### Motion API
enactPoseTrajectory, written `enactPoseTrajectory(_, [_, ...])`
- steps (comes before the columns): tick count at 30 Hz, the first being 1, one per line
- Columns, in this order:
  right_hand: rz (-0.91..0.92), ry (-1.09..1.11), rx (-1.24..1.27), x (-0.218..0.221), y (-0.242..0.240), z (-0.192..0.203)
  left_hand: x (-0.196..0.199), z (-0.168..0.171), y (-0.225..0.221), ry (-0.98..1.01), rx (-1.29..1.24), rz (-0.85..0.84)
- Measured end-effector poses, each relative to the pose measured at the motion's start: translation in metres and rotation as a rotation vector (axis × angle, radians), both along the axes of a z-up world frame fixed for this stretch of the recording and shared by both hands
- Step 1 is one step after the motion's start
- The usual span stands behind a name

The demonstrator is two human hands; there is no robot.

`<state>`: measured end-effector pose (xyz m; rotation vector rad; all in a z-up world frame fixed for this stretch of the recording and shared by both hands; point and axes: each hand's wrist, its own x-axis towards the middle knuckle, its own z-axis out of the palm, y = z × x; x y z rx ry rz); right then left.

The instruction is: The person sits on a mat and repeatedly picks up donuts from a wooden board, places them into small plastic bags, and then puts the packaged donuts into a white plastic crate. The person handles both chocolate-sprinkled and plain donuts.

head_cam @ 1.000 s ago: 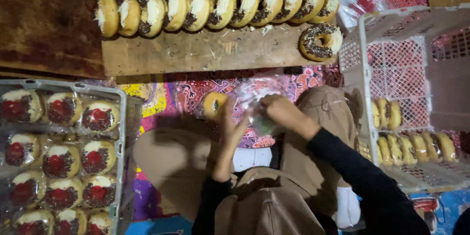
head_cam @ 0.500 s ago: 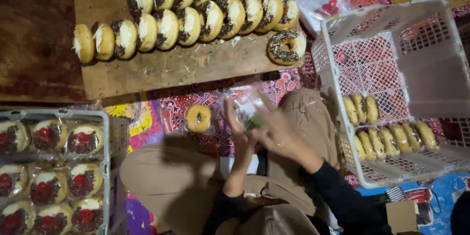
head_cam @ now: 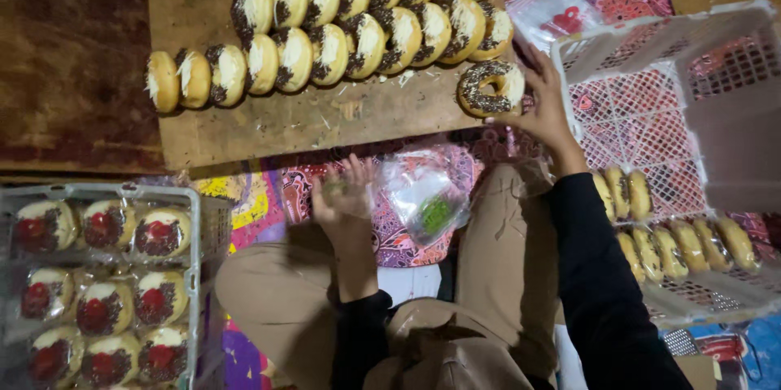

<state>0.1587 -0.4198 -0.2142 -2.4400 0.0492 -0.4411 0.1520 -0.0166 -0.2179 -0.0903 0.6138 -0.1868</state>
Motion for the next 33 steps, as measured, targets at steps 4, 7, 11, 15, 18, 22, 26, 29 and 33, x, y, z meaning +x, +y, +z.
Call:
enactPoseTrajectory(4, [-0.070, -0.053, 0.062, -0.023, 0.041, 0.013, 0.004, 0.010, -0.002, -0.086, -0.023, 0.007])
enactPoseTrajectory(7, [-0.001, 0.011, 0.520, -0.063, 0.107, 0.045, 0.004, 0.006, -0.010, 0.082, -0.067, 0.134])
enactPoseTrajectory(11, [-0.015, -0.058, 0.284, -0.116, 0.184, 0.080, -0.014, -0.007, -0.029, -0.121, 0.161, 0.183])
enactPoseTrajectory(15, [0.022, -0.177, 0.193, -0.119, 0.205, 0.118, -0.040, -0.013, -0.033, -0.368, 0.491, 0.167])
enactPoseTrajectory(18, [-0.005, -0.177, 0.158, -0.110, 0.210, 0.148, -0.046, -0.009, -0.026, -0.425, 0.116, 0.158])
enactPoseTrajectory(22, [0.067, -0.230, 0.033, -0.110, 0.218, 0.175, -0.057, 0.005, -0.020, -0.653, 0.130, 0.084])
enactPoseTrajectory(26, [0.115, -0.210, -0.073, -0.116, 0.224, 0.186, -0.067, 0.025, -0.012, -0.667, 0.248, 0.073])
enactPoseTrajectory(29, [0.094, -0.227, -0.160, -0.121, 0.221, 0.192, -0.070, 0.040, -0.006, -0.675, 0.308, 0.070])
enactPoseTrajectory(33, [0.146, -0.204, 0.008, -0.124, 0.217, 0.198, -0.075, 0.055, -0.001, -0.632, 0.366, 0.036])
